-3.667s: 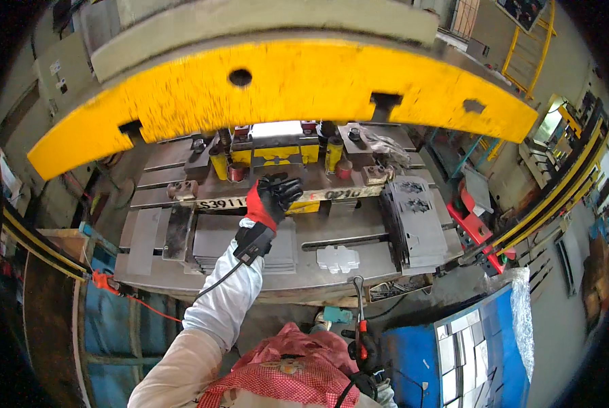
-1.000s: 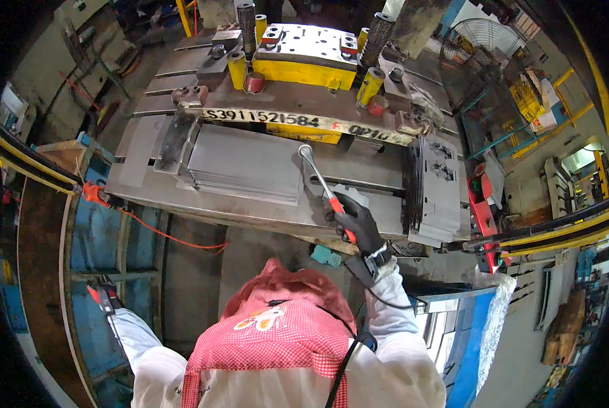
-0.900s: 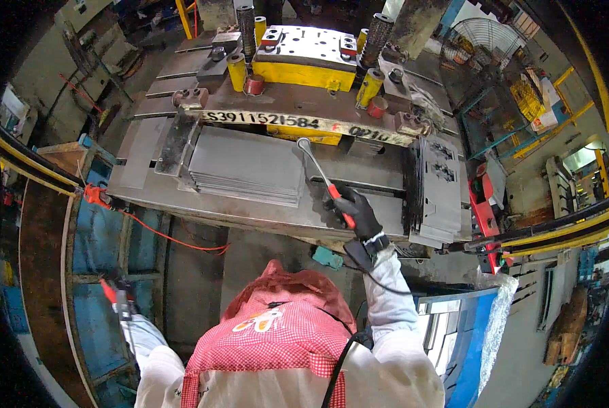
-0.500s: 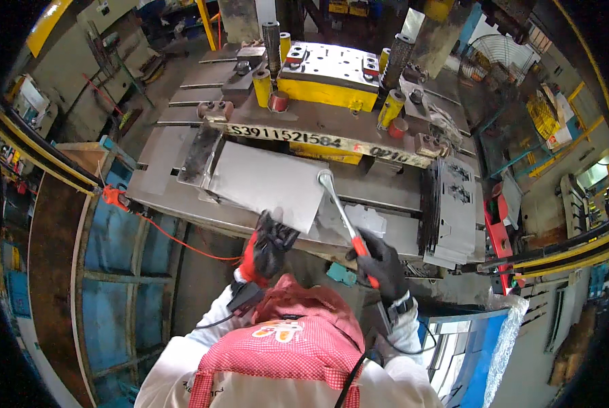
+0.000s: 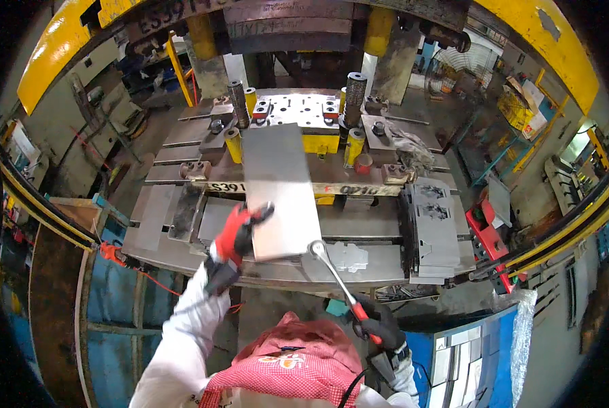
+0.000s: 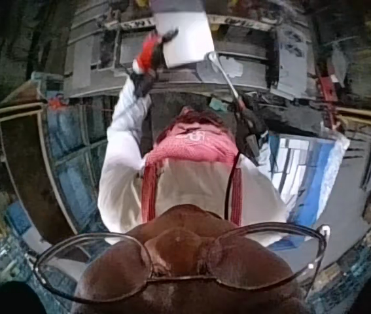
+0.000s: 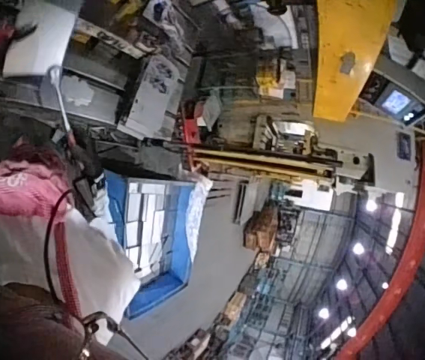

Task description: Operating a metal press machine to stamp metal sheets.

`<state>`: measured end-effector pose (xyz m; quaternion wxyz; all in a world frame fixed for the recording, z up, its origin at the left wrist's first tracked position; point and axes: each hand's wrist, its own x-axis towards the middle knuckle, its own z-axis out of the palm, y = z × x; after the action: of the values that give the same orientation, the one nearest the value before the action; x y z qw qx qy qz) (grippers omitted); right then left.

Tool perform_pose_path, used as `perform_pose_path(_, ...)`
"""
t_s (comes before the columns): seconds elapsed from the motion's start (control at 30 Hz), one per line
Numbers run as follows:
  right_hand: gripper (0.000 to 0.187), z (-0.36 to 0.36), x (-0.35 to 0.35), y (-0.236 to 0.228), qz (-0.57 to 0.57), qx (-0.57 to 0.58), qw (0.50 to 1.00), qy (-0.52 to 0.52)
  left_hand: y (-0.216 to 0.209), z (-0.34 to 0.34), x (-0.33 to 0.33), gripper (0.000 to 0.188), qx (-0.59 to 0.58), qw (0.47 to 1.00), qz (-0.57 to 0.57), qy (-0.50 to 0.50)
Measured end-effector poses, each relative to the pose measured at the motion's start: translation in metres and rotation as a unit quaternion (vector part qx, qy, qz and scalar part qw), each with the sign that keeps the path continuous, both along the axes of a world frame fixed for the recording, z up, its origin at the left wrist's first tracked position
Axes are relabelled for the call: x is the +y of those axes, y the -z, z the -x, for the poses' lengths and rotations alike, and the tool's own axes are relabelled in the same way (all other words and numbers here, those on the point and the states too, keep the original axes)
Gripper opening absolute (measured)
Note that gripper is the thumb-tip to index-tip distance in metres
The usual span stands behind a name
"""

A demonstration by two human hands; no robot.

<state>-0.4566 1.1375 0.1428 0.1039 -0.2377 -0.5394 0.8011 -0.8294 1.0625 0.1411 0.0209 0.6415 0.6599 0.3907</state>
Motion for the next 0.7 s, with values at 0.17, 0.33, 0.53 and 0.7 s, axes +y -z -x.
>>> perform_pose_path(0.17,0.059,0.064,0.035,-0.038,-0.062,0.057,0.995,0.057,0.001,0.076,0.119,0.028,-0.297,0.937,-0.106,0.152)
perform_pose_path(0.33,0.056,0.108,0.053,-0.055,-0.028,0.09,0.995,0.024,0.102,0.179,0.164,0.02,-0.583,0.769,-0.097,0.242)
perform_pose_path(0.53,0.056,0.11,0.064,-0.046,-0.03,0.075,0.991,0.105,0.046,0.117,0.161,0.033,-0.226,0.958,-0.169,0.049)
perform_pose_path(0.7,0.055,0.112,0.061,-0.047,-0.001,0.093,0.99,0.11,0.004,0.039,0.114,0.038,-0.66,0.735,-0.108,0.114)
